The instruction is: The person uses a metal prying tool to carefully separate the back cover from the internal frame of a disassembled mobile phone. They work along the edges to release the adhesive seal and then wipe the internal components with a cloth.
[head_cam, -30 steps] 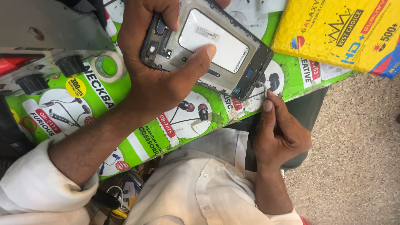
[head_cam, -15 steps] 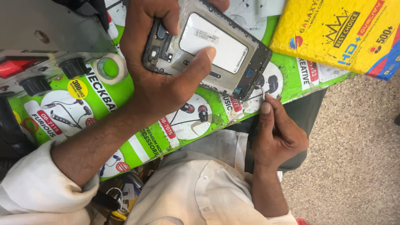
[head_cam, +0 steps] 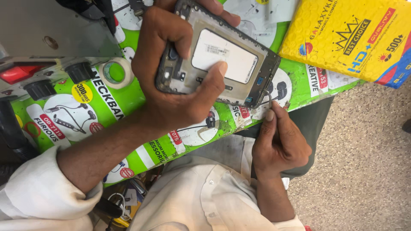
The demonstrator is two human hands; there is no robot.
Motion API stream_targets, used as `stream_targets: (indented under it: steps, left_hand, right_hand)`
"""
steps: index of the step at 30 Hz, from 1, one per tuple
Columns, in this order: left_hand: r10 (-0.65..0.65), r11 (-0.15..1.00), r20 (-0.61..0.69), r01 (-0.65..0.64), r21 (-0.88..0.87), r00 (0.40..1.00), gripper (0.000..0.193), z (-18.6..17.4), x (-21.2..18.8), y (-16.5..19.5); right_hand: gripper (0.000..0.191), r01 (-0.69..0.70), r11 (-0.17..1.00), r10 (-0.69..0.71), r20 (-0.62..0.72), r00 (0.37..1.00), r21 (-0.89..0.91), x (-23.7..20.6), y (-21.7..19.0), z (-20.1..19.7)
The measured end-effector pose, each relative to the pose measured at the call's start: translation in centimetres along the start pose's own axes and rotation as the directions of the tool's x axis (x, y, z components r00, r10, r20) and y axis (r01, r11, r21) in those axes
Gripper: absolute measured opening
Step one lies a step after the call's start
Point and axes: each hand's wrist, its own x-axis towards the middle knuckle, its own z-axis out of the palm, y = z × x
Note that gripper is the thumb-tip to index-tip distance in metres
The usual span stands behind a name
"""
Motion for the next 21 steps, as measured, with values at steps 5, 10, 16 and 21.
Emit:
stream_targets:
  steps: [5,10,16,21]
  left_hand:
    - [0.037,0.997,-0.014,-0.036,0.074,0.999,0.034,0.6,-0.1,1.1]
    - [0.077,0.986,-0.072,-0.065,0.152,0.994,0.03,2.0,-1.0,3.3]
    - [0.209,0.962,0.034,-0.211,0.173,0.977,0.033,1.6,-1.0,3.9]
    - [0.213,0.952,0.052,-0.219,0.214,0.976,0.036,1.8,-1.2,4.6]
  right_hand:
    - [0.016,0.077,0.993,-0.078,-0.008,0.997,-0.085,0.0,-0.6,-0.4]
    - [0.02,0.054,0.993,-0.05,0.035,0.998,-0.105,0.0,-1.4,-1.1]
    - [0.024,0.15,0.985,-0.14,0.114,0.983,-0.08,-0.1,-2.4,-1.8]
    - [0.025,0.126,0.992,-0.121,0.133,0.984,-0.027,-0.2,-3.2,-2.1]
